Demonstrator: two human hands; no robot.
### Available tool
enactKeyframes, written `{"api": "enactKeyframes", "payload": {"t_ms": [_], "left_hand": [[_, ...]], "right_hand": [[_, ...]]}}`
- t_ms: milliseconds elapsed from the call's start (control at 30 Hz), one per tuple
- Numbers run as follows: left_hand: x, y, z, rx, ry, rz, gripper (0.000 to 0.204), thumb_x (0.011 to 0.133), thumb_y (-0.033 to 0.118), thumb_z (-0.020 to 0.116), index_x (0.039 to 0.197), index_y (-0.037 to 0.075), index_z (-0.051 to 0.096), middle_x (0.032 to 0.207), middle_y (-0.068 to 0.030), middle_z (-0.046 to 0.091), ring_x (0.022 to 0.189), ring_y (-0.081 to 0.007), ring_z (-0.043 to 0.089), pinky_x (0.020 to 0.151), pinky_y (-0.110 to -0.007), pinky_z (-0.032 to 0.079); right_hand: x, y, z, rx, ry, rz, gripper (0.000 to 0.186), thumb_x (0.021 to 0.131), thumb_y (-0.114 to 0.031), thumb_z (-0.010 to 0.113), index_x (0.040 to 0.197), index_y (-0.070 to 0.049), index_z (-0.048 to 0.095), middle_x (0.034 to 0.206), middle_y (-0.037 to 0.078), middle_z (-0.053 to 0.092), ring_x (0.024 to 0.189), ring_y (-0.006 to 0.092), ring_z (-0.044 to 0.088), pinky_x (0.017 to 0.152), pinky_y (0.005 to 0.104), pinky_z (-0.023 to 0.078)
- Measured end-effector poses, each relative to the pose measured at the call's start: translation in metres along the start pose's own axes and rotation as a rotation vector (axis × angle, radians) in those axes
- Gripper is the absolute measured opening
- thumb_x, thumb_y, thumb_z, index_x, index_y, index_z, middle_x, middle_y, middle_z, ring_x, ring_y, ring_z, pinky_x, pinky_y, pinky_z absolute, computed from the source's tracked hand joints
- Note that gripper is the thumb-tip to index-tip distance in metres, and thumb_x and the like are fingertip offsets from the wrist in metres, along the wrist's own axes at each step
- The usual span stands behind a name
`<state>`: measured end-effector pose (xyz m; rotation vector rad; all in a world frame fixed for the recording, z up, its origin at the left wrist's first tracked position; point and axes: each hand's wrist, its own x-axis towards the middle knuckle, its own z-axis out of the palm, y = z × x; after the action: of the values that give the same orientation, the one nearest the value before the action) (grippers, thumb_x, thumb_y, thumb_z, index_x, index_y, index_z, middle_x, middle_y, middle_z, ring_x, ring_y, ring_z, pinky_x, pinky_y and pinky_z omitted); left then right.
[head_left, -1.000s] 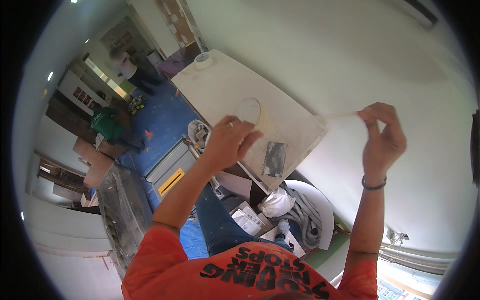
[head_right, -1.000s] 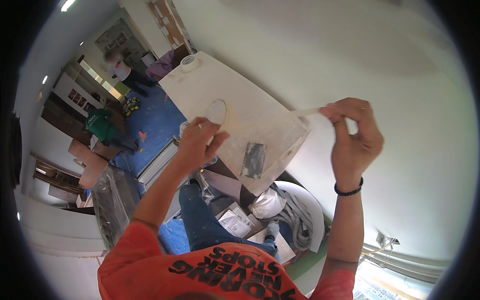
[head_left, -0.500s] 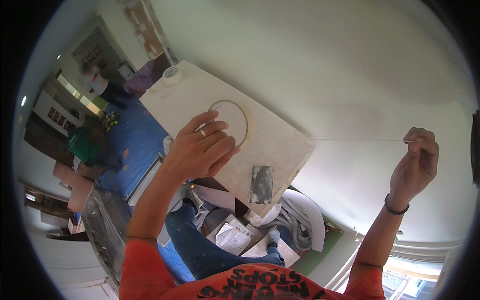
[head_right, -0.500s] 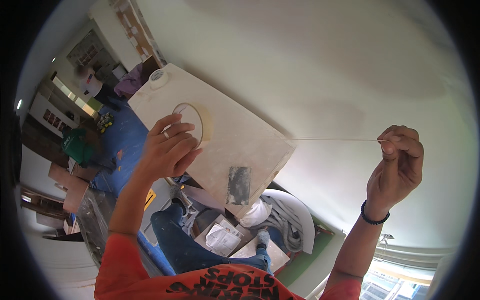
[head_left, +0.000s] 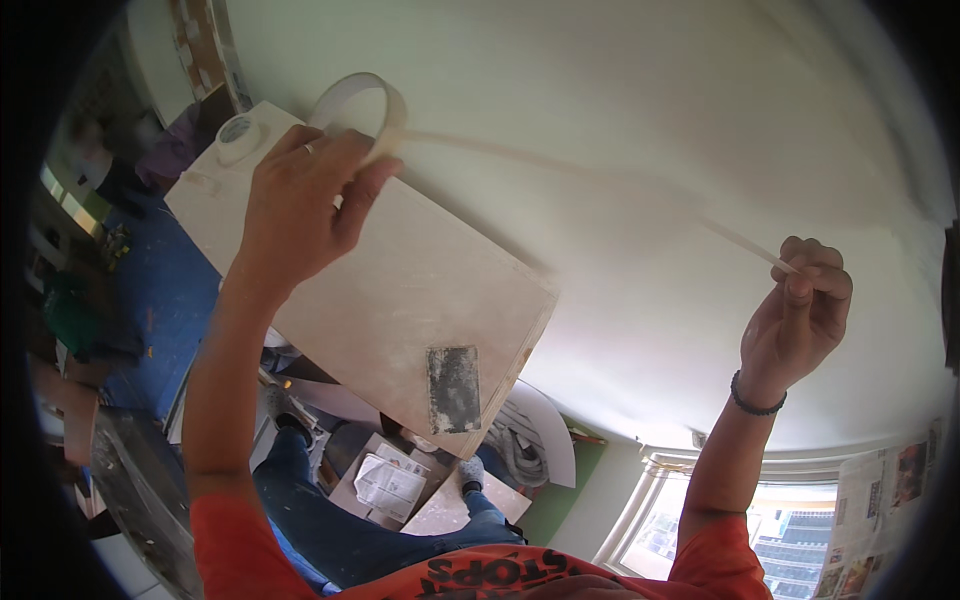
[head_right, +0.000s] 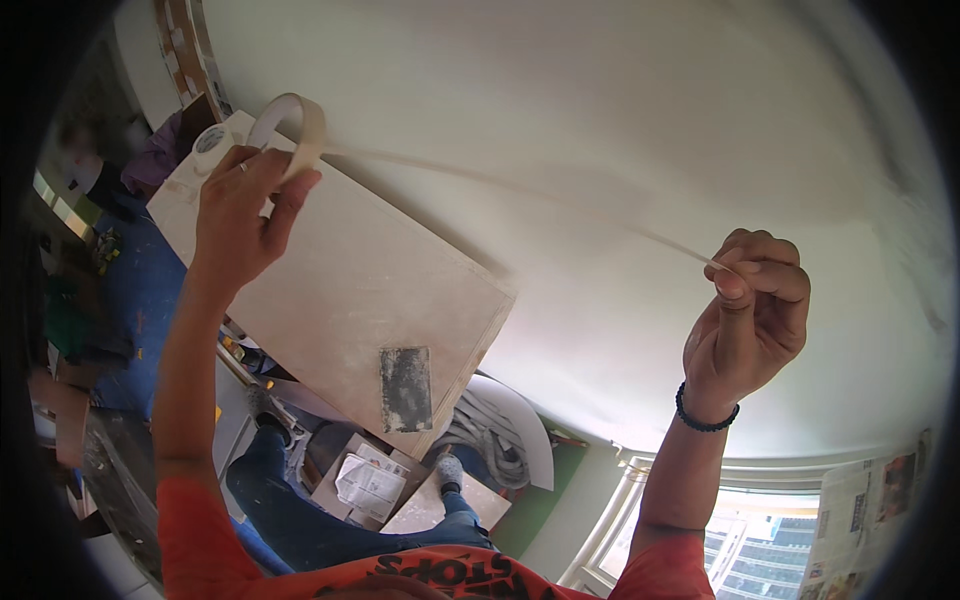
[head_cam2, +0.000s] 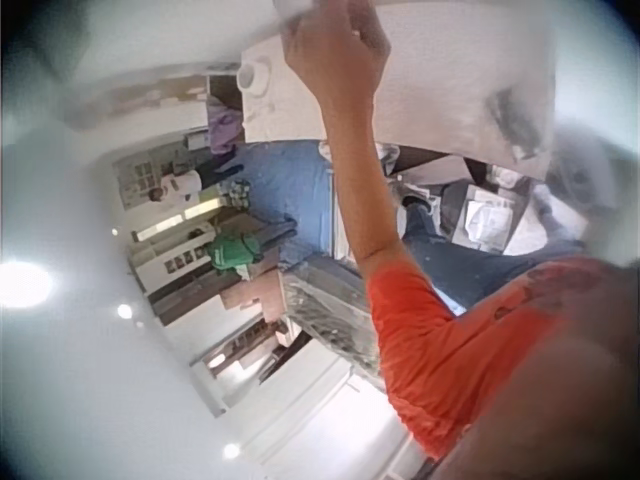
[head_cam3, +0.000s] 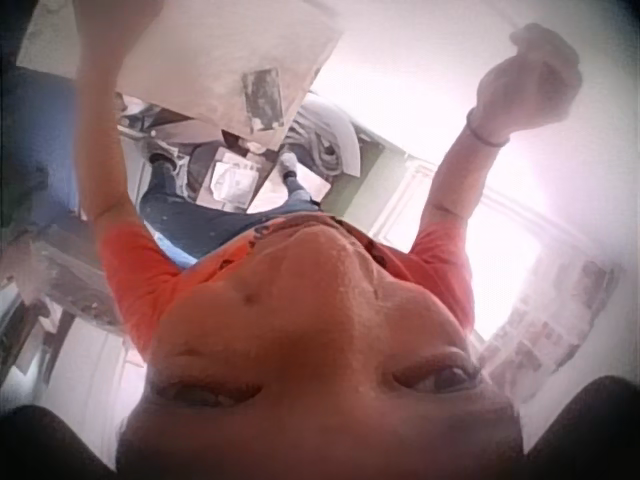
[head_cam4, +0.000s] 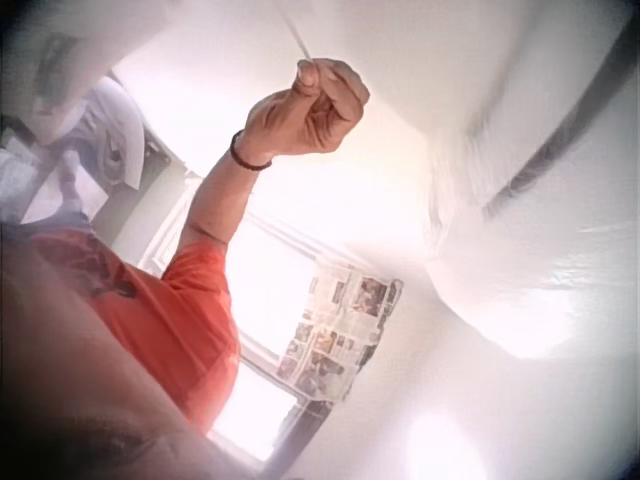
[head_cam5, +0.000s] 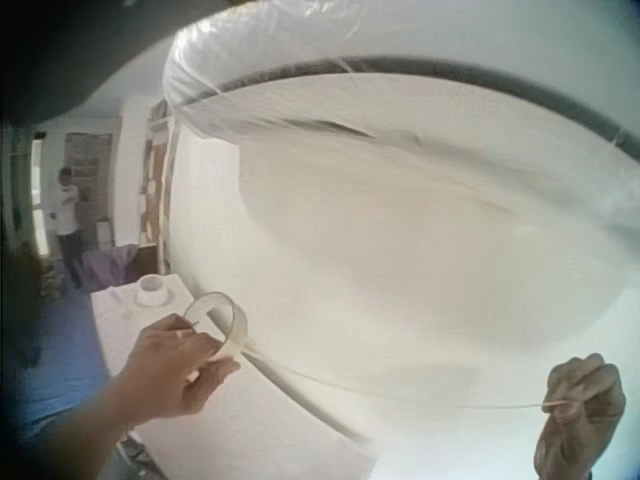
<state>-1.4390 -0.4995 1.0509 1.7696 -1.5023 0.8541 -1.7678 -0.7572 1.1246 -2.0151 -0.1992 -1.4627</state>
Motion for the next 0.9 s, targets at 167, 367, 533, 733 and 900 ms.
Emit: {"api": "enactKeyframes", "payload": {"t_ms": [167,367,533,733,900], "left_hand": [[-0.011,-0.007,0.005,0.091,0.023,-0.07,0.014,0.094,0.015,0.075,0.093,0.005,0.064,0.064,-0.0082,0.061,0.068,-0.0283,0.063,0.077,-0.043,0.054],[-0.027,0.012,-0.021,0.109,-0.029,0.286,0.017,0.09,0.017,0.078,0.094,0.007,0.064,0.076,-0.0067,0.065,0.07,-0.0267,0.064,0.083,-0.045,0.053],[-0.007,0.017,-0.022,0.024,-0.013,0.145,0.016,0.092,0.017,0.076,0.094,0.006,0.064,0.07,-0.0061,0.066,0.064,-0.0254,0.063,0.078,-0.043,0.055],[0.009,0.03,-0.004,-0.042,-0.045,-0.112,0.012,0.096,0.016,0.07,0.094,0.007,0.064,0.056,-0.0045,0.06,0.051,-0.0263,0.06,0.063,-0.039,0.051],[0.007,0.059,-0.03,-0.05,-0.118,-0.024,0.009,0.093,0.015,0.072,0.091,0.01,0.065,0.053,-0.0021,0.056,0.049,-0.0246,0.059,0.061,-0.036,0.049]], "right_hand": [[-0.001,0.005,0.015,-0.009,0.0,0.065,0.008,0.095,0.002,0.072,0.099,-0.004,0.067,0.095,0.01,0.066,0.078,0.0158,0.057,0.07,0.0287,0.046],[0.009,0.008,-0.016,-0.076,0.147,0.076,0.008,0.096,-0.002,0.073,0.102,-0.005,0.069,0.095,0.009,0.066,0.079,0.0157,0.058,0.072,0.0284,0.046],[-0.008,-0.012,-0.038,-0.148,0.094,0.019,0.007,0.096,-0.001,0.073,0.1,-0.006,0.069,0.095,0.009,0.067,0.08,0.0152,0.055,0.076,0.0308,0.045],[-0.026,-0.025,-0.058,-0.2,0.173,0.077,0.007,0.1,-0.003,0.067,0.105,-0.005,0.071,0.098,0.009,0.067,0.082,0.0156,0.053,0.082,0.0325,0.046],[-0.039,-0.026,-0.087,-0.264,0.277,0.118,0.008,0.104,-0.009,0.064,0.108,-0.006,0.071,0.104,0.008,0.067,0.088,0.0161,0.054,0.087,0.0351,0.046]]}}
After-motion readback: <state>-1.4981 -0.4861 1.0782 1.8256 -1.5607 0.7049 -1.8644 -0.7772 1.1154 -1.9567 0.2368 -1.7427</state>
